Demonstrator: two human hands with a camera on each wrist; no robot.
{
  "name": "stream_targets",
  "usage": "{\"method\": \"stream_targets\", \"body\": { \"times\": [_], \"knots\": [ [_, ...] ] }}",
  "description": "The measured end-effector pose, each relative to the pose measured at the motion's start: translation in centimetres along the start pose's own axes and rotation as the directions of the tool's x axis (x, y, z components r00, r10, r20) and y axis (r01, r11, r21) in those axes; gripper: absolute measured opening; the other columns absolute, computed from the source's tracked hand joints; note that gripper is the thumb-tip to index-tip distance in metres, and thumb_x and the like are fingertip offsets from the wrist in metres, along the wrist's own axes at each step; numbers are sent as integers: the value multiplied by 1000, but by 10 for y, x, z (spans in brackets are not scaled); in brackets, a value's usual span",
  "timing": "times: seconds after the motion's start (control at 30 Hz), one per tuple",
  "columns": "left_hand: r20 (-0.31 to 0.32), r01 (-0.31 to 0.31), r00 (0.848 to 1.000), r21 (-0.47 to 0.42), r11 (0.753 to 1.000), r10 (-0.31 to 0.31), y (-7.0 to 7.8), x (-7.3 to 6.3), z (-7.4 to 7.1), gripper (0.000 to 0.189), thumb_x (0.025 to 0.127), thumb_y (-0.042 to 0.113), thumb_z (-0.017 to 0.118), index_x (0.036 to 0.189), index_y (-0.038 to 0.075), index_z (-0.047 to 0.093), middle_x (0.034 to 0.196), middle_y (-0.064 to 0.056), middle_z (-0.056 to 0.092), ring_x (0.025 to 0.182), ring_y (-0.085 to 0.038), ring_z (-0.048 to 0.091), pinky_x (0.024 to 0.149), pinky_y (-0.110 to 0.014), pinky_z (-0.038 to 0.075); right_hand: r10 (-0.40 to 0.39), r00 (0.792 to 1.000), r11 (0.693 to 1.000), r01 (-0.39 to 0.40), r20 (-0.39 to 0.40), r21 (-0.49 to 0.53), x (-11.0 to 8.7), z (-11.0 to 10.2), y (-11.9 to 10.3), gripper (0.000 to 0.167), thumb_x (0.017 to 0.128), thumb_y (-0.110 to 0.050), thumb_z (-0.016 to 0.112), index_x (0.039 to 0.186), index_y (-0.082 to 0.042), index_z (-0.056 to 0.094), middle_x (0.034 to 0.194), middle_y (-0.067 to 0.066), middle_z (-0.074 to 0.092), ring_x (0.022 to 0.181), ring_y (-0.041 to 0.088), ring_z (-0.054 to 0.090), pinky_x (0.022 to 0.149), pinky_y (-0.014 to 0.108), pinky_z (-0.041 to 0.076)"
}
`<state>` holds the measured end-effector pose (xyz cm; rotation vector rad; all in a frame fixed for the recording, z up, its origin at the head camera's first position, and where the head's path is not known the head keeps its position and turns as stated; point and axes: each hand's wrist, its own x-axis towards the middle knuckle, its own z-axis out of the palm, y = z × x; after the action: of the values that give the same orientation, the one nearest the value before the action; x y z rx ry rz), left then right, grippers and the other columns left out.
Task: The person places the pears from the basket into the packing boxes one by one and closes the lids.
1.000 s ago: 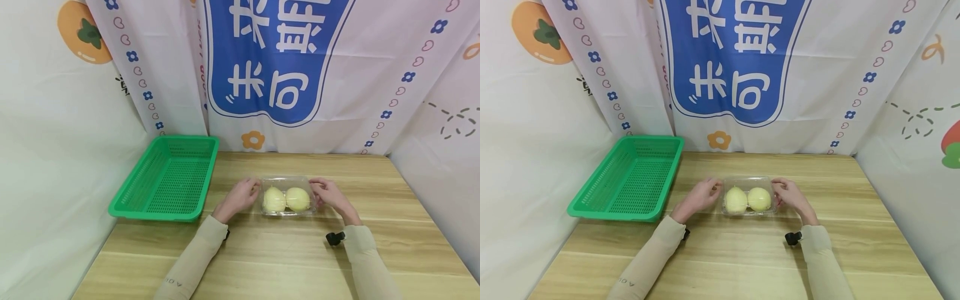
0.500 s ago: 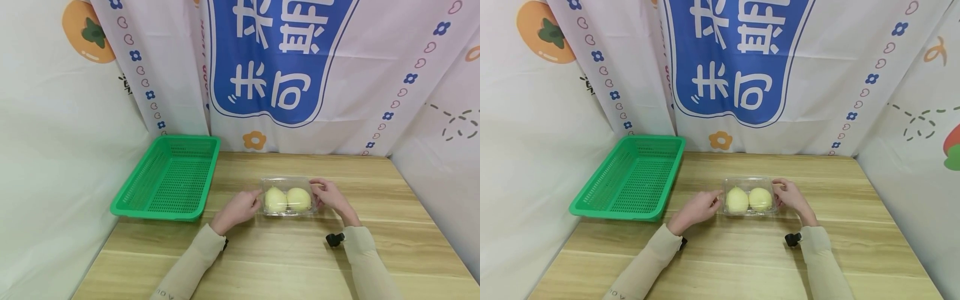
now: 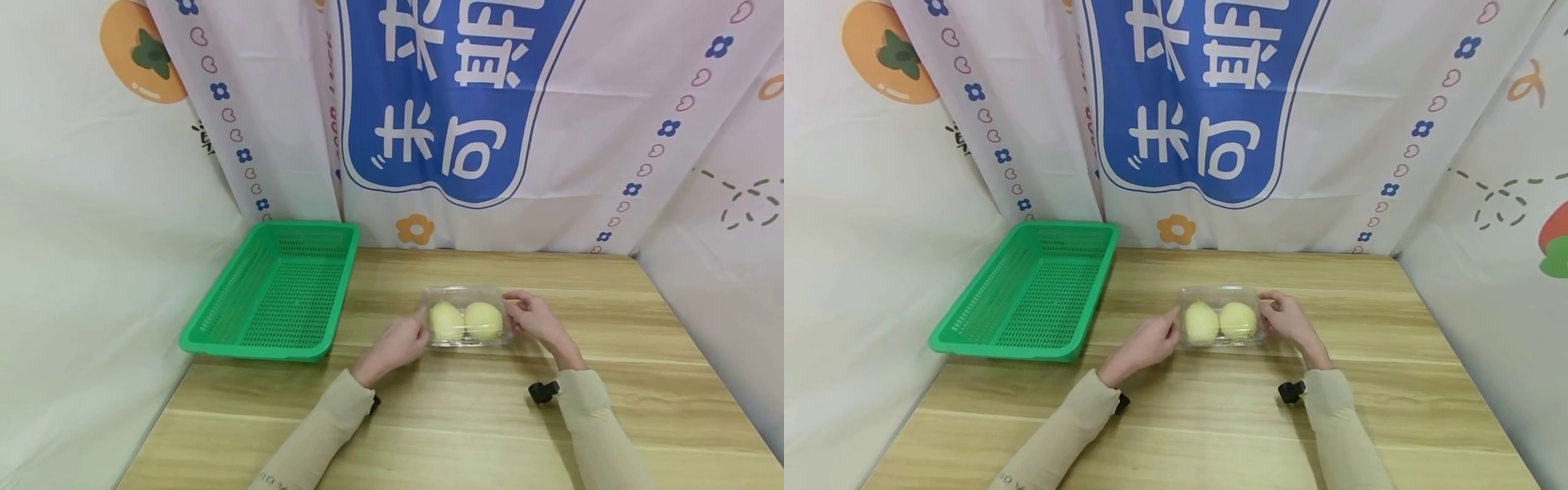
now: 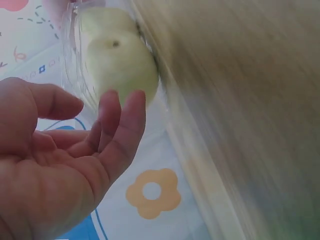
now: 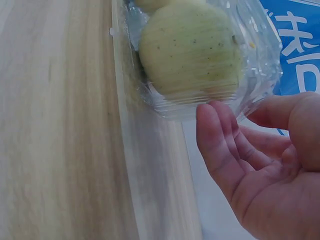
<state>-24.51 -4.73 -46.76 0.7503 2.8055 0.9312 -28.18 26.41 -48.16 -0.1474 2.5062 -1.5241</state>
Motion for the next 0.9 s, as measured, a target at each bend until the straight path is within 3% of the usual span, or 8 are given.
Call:
{"method": "stream_targets", "body": {
  "times": [0.27, 0.37, 0.47, 0.53, 0.6, 0.7, 0.8, 0.9],
  "knots": [
    [45, 111, 993, -107, 988, -107, -2, 7, 0, 64, 97, 13, 46, 154, -1, 22, 104, -9, 56, 71, -13, 52, 60, -27, 50, -5, 1000, 1000, 5, 3, 14, 0, 1, 1, 48, 102, -20, 49, 143, 3, 42, 94, 16, 65, 74, 15, 62, 75, 40, 58],
    [67, 122, 991, -150, 981, -113, -1, 8, -1, 65, 98, 12, 45, 155, 1, 18, 120, -15, 57, 97, -21, 58, 84, -37, 54, -15, 1000, 1000, 15, 5, 4, 0, 1, 1, 48, 102, -20, 49, 143, 3, 42, 92, 15, 65, 74, 17, 62, 74, 39, 58],
    [75, 108, 992, -167, 980, -97, -1, 8, -3, 64, 100, 11, 43, 156, 1, 15, 145, -22, 46, 131, -30, 47, 111, -45, 40, -22, 1000, 1000, 22, 5, -12, 1, 1, 0, 47, 103, -21, 49, 144, 1, 41, 86, 13, 63, 73, 19, 61, 72, 38, 57],
    [78, 88, 994, -170, 982, -76, -1, 8, -4, 63, 100, 9, 42, 156, 1, 14, 155, -23, 35, 141, -30, 39, 118, -45, 31, -20, 1000, 1000, 20, 7, -19, 1, 2, -1, 47, 103, -21, 48, 144, 0, 41, 83, 11, 62, 72, 19, 60, 70, 36, 56],
    [82, 72, 995, -168, 983, -59, -2, 8, -4, 62, 101, 9, 41, 156, 1, 13, 156, -23, 33, 133, -29, 48, 115, -44, 36, -19, 1000, 1000, 19, 15, -24, 1, 2, -1, 48, 103, -21, 47, 145, 0, 39, 82, 10, 61, 72, 18, 59, 69, 35, 56],
    [95, 63, 994, -176, 982, -47, -5, 7, -4, 63, 101, 8, 41, 156, 2, 12, 136, -24, 55, 87, -22, 64, 85, -37, 56, -17, 1000, 1000, 18, 19, -22, 0, 4, -1, 48, 103, -21, 47, 146, -1, 38, 81, 10, 61, 71, 18, 60, 67, 35, 57],
    [113, 72, 992, -201, 977, -50, -7, 7, -4, 64, 101, 9, 42, 157, 4, 11, 90, -14, 63, 52, -14, 46, 51, -30, 46, -27, 999, 999, 28, 26, -24, 0, 4, -1, 49, 104, -20, 46, 147, 0, 37, 79, 10, 61, 69, 19, 61, 66, 37, 57],
    [131, 91, 989, -219, 971, -64, -9, 8, -4, 65, 102, 12, 42, 157, 6, 9, 68, -1, 49, 48, -8, 40, 47, -25, 41, -31, 999, 999, 32, 35, -13, -1, 4, 0, 50, 104, -18, 46, 148, 1, 35, 75, 9, 60, 66, 19, 61, 63, 40, 57]
  ]
}}
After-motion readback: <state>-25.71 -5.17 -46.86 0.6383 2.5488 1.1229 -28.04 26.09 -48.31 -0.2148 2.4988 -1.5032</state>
